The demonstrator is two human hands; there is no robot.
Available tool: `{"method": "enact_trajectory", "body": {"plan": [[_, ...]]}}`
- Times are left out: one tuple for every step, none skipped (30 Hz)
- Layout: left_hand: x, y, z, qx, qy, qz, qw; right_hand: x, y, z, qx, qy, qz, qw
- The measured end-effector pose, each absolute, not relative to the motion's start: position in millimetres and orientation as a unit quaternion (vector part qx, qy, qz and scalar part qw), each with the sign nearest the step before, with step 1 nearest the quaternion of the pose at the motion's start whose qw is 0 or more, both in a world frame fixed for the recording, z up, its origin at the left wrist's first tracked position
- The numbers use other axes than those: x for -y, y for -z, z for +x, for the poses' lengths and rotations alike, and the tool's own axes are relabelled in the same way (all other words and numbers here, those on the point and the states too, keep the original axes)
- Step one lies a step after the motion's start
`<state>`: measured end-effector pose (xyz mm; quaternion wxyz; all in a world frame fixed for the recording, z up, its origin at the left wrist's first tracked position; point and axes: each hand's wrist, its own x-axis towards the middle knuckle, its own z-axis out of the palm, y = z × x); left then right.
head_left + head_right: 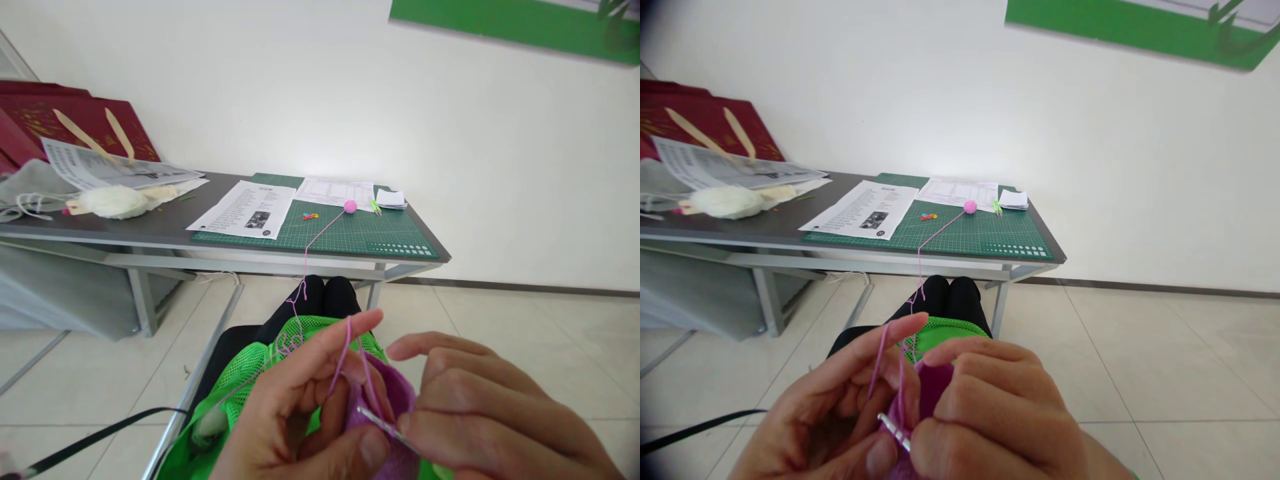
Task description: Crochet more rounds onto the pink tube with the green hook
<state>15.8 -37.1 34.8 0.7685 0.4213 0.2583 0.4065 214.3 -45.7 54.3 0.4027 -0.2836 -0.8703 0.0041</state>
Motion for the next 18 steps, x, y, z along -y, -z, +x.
{"method": "enact_trajectory", "body": {"plan": [[37, -35, 16, -0.263, -0.417, 0.430, 0.757, 46, -55, 213, 0.866, 0.007, -0.288, 0.409], [38, -35, 16, -0.269, -0.426, 0.443, 0.742, 45, -56, 210, 0.863, 0.018, -0.291, 0.413], [37, -34, 15, -0.273, -0.433, 0.460, 0.725, 45, -56, 207, 0.860, 0.029, -0.292, 0.417], [37, -33, 14, -0.275, -0.439, 0.482, 0.707, 44, -58, 203, 0.858, 0.039, -0.293, 0.419], [36, -31, 13, -0.275, -0.444, 0.504, 0.688, 43, -59, 200, 0.858, 0.045, -0.291, 0.421], [35, -29, 12, -0.272, -0.447, 0.524, 0.672, 42, -60, 197, 0.858, 0.049, -0.290, 0.421], [33, -26, 11, -0.266, -0.448, 0.539, 0.662, 41, -61, 194, 0.859, 0.050, -0.289, 0.420], [32, -22, 10, -0.257, -0.449, 0.548, 0.658, 41, -62, 193, 0.859, 0.049, -0.289, 0.420], [30, -19, 9, -0.248, -0.448, 0.553, 0.657, 40, -62, 192, 0.859, 0.046, -0.290, 0.419], [28, -16, 8, -0.240, -0.448, 0.554, 0.659, 40, -62, 193, 0.859, 0.042, -0.293, 0.419], [27, -13, 8, -0.232, -0.447, 0.554, 0.663, 40, -62, 193, 0.858, 0.037, -0.296, 0.417], [26, -12, 7, -0.229, -0.447, 0.552, 0.665, 40, -62, 195, 0.858, 0.031, -0.300, 0.416], [26, -12, 7, -0.230, -0.446, 0.550, 0.667, 41, -61, 197, 0.858, 0.023, -0.305, 0.413], [25, -13, 7, -0.233, -0.445, 0.546, 0.671, 41, -60, 199, 0.858, 0.016, -0.305, 0.413], [25, -15, 8, -0.232, -0.441, 0.541, 0.677, 42, -60, 202, 0.859, 0.009, -0.306, 0.411], [25, -17, 8, -0.230, -0.436, 0.534, 0.687, 43, -60, 204, 0.860, 0.004, -0.305, 0.409], [26, -20, 9, -0.228, -0.431, 0.523, 0.699, 44, -60, 206, 0.863, -0.002, -0.303, 0.404], [26, -23, 10, -0.227, -0.426, 0.510, 0.712, 45, -61, 208, 0.865, -0.006, -0.302, 0.399]]}}
